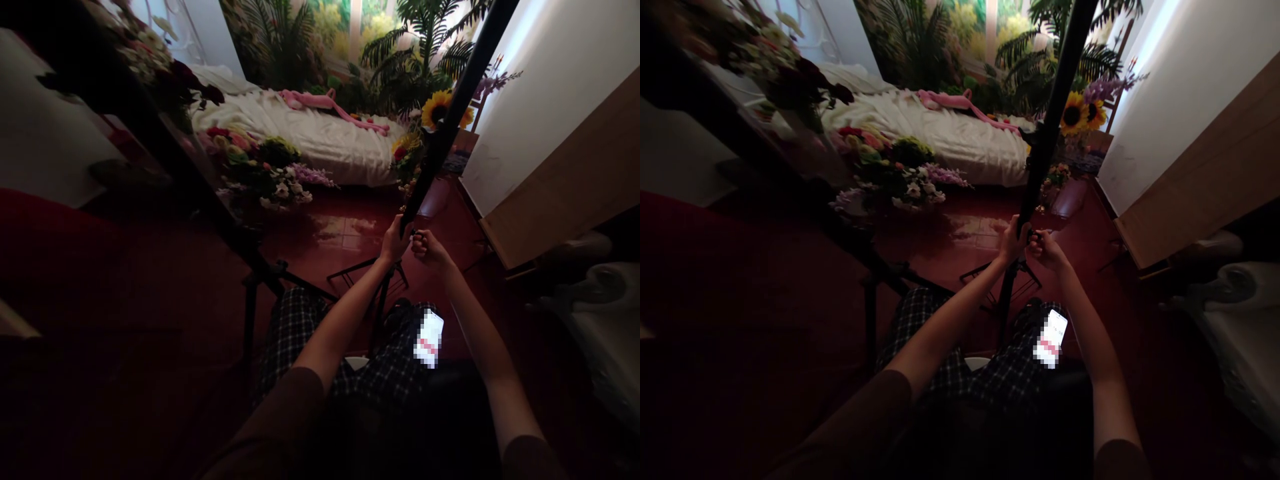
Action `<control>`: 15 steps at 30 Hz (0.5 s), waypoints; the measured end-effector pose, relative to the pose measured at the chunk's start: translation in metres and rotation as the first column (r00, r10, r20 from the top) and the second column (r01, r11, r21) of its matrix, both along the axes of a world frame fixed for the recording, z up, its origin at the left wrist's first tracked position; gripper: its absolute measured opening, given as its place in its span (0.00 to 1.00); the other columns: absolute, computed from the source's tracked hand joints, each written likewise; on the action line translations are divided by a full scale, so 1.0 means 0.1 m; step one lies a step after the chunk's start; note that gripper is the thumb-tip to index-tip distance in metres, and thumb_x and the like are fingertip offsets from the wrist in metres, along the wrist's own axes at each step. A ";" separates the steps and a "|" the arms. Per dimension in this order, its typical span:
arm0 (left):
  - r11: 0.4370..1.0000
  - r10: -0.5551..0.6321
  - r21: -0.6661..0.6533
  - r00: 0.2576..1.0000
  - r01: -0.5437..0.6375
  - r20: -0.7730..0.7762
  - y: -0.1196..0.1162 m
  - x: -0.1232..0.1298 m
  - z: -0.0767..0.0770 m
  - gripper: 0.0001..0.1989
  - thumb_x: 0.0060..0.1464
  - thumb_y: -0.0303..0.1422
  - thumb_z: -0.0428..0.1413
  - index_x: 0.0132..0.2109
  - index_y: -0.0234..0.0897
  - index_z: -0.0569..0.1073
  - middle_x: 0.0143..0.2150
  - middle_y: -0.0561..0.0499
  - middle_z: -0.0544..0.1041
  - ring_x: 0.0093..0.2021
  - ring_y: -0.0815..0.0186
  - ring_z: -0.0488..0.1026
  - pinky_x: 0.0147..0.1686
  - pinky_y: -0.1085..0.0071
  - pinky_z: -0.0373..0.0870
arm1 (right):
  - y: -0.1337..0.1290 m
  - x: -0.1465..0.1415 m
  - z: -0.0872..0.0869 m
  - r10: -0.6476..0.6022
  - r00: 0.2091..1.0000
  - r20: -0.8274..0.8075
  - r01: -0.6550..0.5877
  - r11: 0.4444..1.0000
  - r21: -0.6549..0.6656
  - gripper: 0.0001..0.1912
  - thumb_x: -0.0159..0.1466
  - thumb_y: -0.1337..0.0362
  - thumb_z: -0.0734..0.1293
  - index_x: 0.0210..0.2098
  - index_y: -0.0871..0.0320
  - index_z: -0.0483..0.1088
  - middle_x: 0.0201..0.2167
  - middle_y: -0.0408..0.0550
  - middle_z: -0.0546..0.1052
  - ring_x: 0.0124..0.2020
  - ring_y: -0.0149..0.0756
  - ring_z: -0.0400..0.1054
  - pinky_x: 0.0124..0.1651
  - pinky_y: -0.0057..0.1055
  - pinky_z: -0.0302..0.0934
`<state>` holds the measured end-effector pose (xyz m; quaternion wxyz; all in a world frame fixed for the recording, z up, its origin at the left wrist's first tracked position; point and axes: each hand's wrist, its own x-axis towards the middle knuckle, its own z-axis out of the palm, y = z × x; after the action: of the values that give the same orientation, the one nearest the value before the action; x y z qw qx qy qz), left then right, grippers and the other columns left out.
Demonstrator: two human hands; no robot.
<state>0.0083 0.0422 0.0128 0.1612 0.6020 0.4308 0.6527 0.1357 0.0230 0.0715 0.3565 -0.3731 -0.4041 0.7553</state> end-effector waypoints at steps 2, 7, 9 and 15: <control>1.000 -0.011 -0.009 1.000 0.011 -0.007 -0.01 -0.01 0.01 0.14 0.65 0.42 0.47 0.48 0.37 0.66 0.33 0.50 0.75 0.31 0.68 0.73 0.31 0.74 0.65 | 0.01 0.07 -0.04 -0.026 0.970 0.242 -0.030 0.974 0.224 0.19 0.63 0.50 0.65 0.24 0.57 0.63 0.17 0.38 0.69 0.15 0.23 0.59 0.19 0.20 0.55; 0.999 -0.037 -0.022 0.999 0.036 -0.018 0.00 -0.02 -0.01 0.14 0.65 0.41 0.48 0.50 0.37 0.66 0.33 0.49 0.76 0.31 0.68 0.74 0.32 0.73 0.67 | 0.04 0.28 -0.02 -0.390 0.540 0.745 -0.327 0.719 0.613 0.11 0.64 0.55 0.66 0.38 0.56 0.72 0.29 0.47 0.79 0.26 0.34 0.71 0.29 0.28 0.61; 0.999 -0.038 -0.024 0.999 0.038 -0.010 0.00 -0.02 -0.03 0.14 0.65 0.42 0.47 0.50 0.37 0.66 0.33 0.49 0.76 0.31 0.68 0.74 0.32 0.73 0.67 | 0.02 0.32 0.06 -0.577 0.344 0.740 -0.454 0.588 0.669 0.08 0.65 0.59 0.65 0.41 0.53 0.74 0.36 0.50 0.80 0.35 0.39 0.73 0.34 0.30 0.62; 0.999 -0.038 -0.006 0.999 0.039 0.004 0.01 -0.01 -0.03 0.15 0.65 0.42 0.47 0.51 0.37 0.66 0.32 0.50 0.75 0.30 0.68 0.73 0.30 0.74 0.66 | -0.10 0.09 0.68 -0.654 0.642 0.401 -0.306 0.260 0.916 0.27 0.62 0.60 0.68 0.59 0.52 0.61 0.44 0.50 0.76 0.41 0.35 0.71 0.42 0.32 0.69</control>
<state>0.0077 0.0430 0.0093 0.1766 0.6083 0.4209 0.6494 0.1443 0.0134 0.1395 0.3985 -0.3991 -0.8219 0.0802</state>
